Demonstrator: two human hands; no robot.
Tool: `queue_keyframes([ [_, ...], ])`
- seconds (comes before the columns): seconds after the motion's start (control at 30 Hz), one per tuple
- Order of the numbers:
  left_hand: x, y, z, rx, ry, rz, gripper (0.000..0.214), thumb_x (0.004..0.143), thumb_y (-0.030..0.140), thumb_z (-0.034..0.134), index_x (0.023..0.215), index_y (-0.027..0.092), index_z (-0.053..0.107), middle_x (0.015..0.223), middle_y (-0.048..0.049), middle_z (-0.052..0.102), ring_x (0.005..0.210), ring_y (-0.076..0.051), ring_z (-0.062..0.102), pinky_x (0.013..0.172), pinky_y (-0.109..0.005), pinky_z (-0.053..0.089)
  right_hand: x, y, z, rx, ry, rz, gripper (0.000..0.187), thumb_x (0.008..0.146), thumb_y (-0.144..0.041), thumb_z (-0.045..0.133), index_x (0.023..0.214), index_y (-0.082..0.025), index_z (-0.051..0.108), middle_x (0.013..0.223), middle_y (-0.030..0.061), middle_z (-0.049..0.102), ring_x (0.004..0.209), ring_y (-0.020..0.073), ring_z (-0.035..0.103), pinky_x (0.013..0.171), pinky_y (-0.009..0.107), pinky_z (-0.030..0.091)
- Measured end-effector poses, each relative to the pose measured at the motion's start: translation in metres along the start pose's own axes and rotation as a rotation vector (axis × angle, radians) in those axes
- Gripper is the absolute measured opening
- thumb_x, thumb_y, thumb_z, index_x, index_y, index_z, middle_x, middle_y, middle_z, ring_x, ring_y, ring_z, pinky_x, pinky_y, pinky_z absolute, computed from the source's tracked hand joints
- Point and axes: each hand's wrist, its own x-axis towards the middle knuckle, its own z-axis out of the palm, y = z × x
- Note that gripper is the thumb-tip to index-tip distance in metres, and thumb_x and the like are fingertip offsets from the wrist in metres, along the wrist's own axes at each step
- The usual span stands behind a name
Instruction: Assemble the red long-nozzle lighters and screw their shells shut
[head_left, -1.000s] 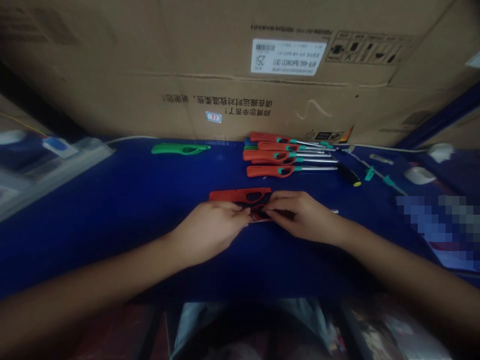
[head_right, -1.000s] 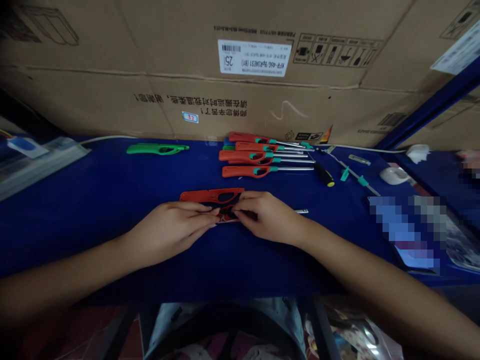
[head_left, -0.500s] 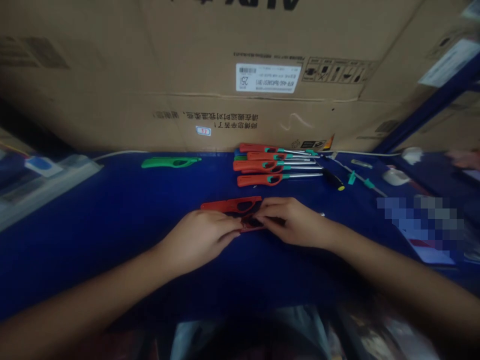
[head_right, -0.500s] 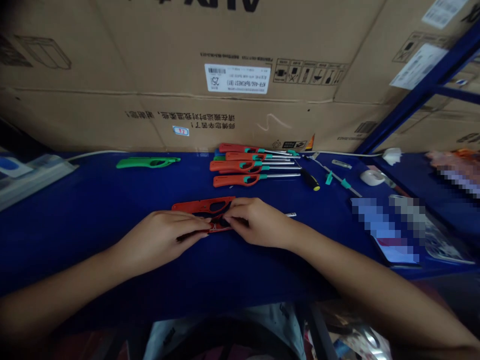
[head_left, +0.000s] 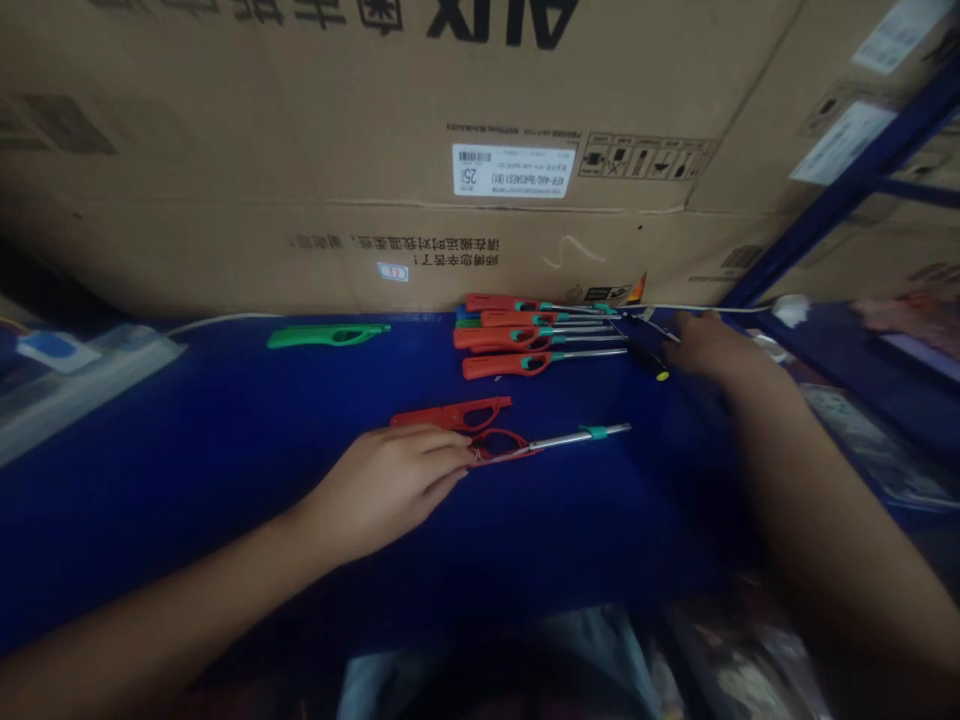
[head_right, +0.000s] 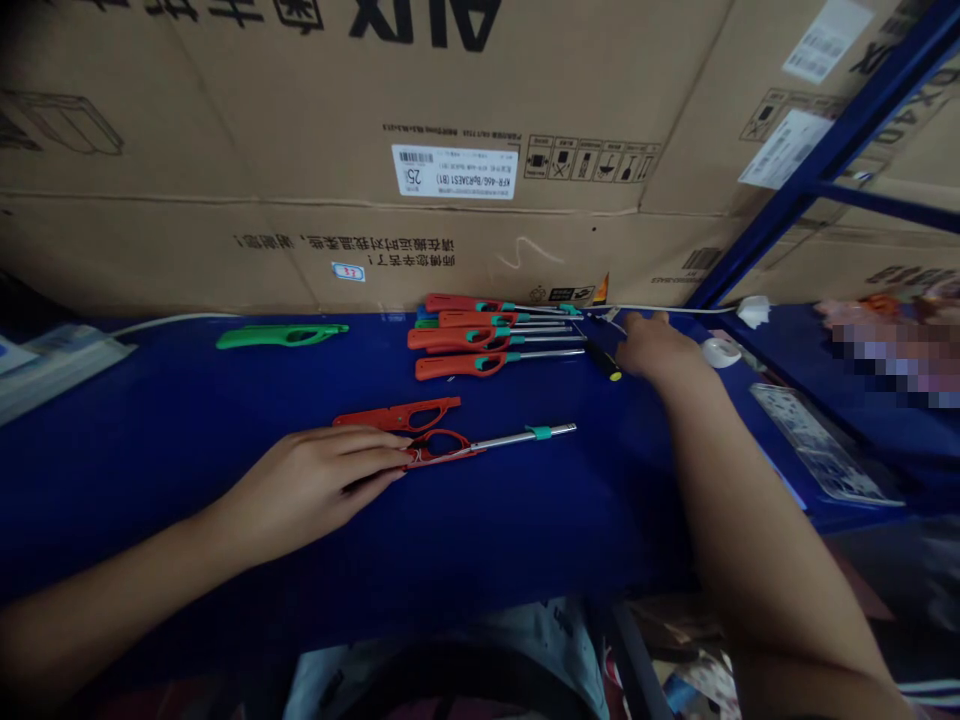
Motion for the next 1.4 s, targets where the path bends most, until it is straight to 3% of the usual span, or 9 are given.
queue_keyframes([
  [0.23, 0.001, -0.002, 0.001, -0.024, -0.008, 0.014, 0.018, 0.098, 0.023, 0.057, 0.109, 0.027, 0.071, 0.112, 0.0028, 0.075, 0.099, -0.018, 0.072, 0.086, -0.032, 0.056, 0.018, 0.012, 0.008, 0.001, -0.213, 0.137, 0.019, 0.075, -0.008, 0.067, 0.093, -0.012, 0.070, 0.078, 0.0158, 0.067, 0.079, 0.0311, 0.067, 0.066, 0.037, 0.048],
  [0.43, 0.000, -0.002, 0.001, -0.047, -0.013, 0.019, 0.019, 0.097, 0.022, 0.058, 0.110, 0.027, 0.071, 0.113, 0.0027, 0.075, 0.102, -0.019, 0.070, 0.087, -0.032, 0.056, 0.010, 0.006, -0.002, 0.140, -0.039, 0.057, 0.017, 0.080, -0.008, 0.060, 0.096, -0.007, 0.067, 0.089, 0.0209, 0.067, 0.084, 0.0280, 0.064, 0.071, 0.037, 0.044],
  [0.57, 0.001, 0.001, -0.001, -0.060, 0.001, 0.009, 0.017, 0.097, 0.025, 0.058, 0.109, 0.027, 0.072, 0.112, 0.0028, 0.075, 0.103, -0.019, 0.070, 0.090, -0.034, 0.057, -0.006, -0.018, -0.009, 0.354, -0.008, -0.197, 0.027, 0.091, -0.017, 0.051, 0.117, -0.009, 0.058, 0.099, 0.0150, 0.068, 0.076, 0.0173, 0.062, 0.069, 0.029, 0.048],
  [0.7, 0.001, 0.003, -0.002, -0.070, -0.035, 0.000, 0.019, 0.099, 0.030, 0.056, 0.108, 0.026, 0.072, 0.114, 0.0031, 0.074, 0.105, -0.019, 0.070, 0.094, -0.036, 0.057, -0.034, -0.050, -0.007, 0.511, -0.187, -0.522, 0.020, 0.091, -0.032, 0.060, 0.106, -0.021, 0.065, 0.093, 0.0031, 0.071, 0.082, 0.0163, 0.066, 0.076, 0.027, 0.052],
  [0.77, 0.000, 0.002, -0.001, -0.067, -0.052, 0.003, 0.020, 0.099, 0.031, 0.055, 0.109, 0.026, 0.072, 0.116, 0.0022, 0.074, 0.106, -0.020, 0.069, 0.094, -0.036, 0.057, -0.047, -0.064, -0.003, 0.590, -0.336, -0.811, 0.022, 0.094, -0.035, 0.056, 0.106, -0.021, 0.068, 0.099, 0.0043, 0.071, 0.088, 0.0180, 0.066, 0.081, 0.030, 0.052],
  [0.87, 0.000, 0.000, 0.001, -0.069, -0.053, 0.006, 0.020, 0.100, 0.028, 0.055, 0.112, 0.027, 0.071, 0.117, 0.0023, 0.073, 0.107, -0.019, 0.068, 0.094, -0.036, 0.057, -0.059, -0.077, 0.006, 0.579, -0.367, -0.989, 0.024, 0.096, -0.030, 0.052, 0.112, -0.021, 0.067, 0.104, 0.0063, 0.070, 0.087, 0.0176, 0.064, 0.078, 0.031, 0.051],
  [1.07, 0.001, -0.002, 0.004, -0.092, -0.025, 0.001, 0.020, 0.099, 0.023, 0.056, 0.111, 0.026, 0.071, 0.118, 0.0027, 0.073, 0.108, -0.018, 0.068, 0.096, -0.034, 0.056, -0.059, -0.078, 0.017, 0.508, -0.240, -0.935, 0.047, 0.091, -0.040, 0.064, 0.132, -0.020, 0.051, 0.101, 0.0069, 0.062, 0.080, 0.0172, 0.060, 0.071, 0.029, 0.049],
  [1.23, 0.001, -0.002, 0.004, -0.104, -0.016, -0.012, 0.019, 0.098, 0.023, 0.058, 0.111, 0.027, 0.071, 0.116, 0.0027, 0.073, 0.106, -0.017, 0.068, 0.095, -0.033, 0.056, -0.057, -0.075, 0.017, 0.475, -0.259, -0.933, 0.023, 0.092, -0.024, 0.058, 0.114, -0.019, 0.056, 0.089, 0.0034, 0.065, 0.076, 0.0161, 0.061, 0.069, 0.028, 0.047],
  [1.4, 0.001, -0.001, 0.003, -0.101, -0.012, -0.014, 0.019, 0.097, 0.023, 0.058, 0.109, 0.026, 0.072, 0.114, 0.0008, 0.073, 0.104, -0.018, 0.068, 0.093, -0.034, 0.057, -0.057, -0.078, 0.019, 0.511, -0.256, -0.963, 0.019, 0.094, -0.014, 0.048, 0.107, -0.019, 0.061, 0.100, 0.0059, 0.068, 0.086, 0.0166, 0.063, 0.078, 0.028, 0.048],
])
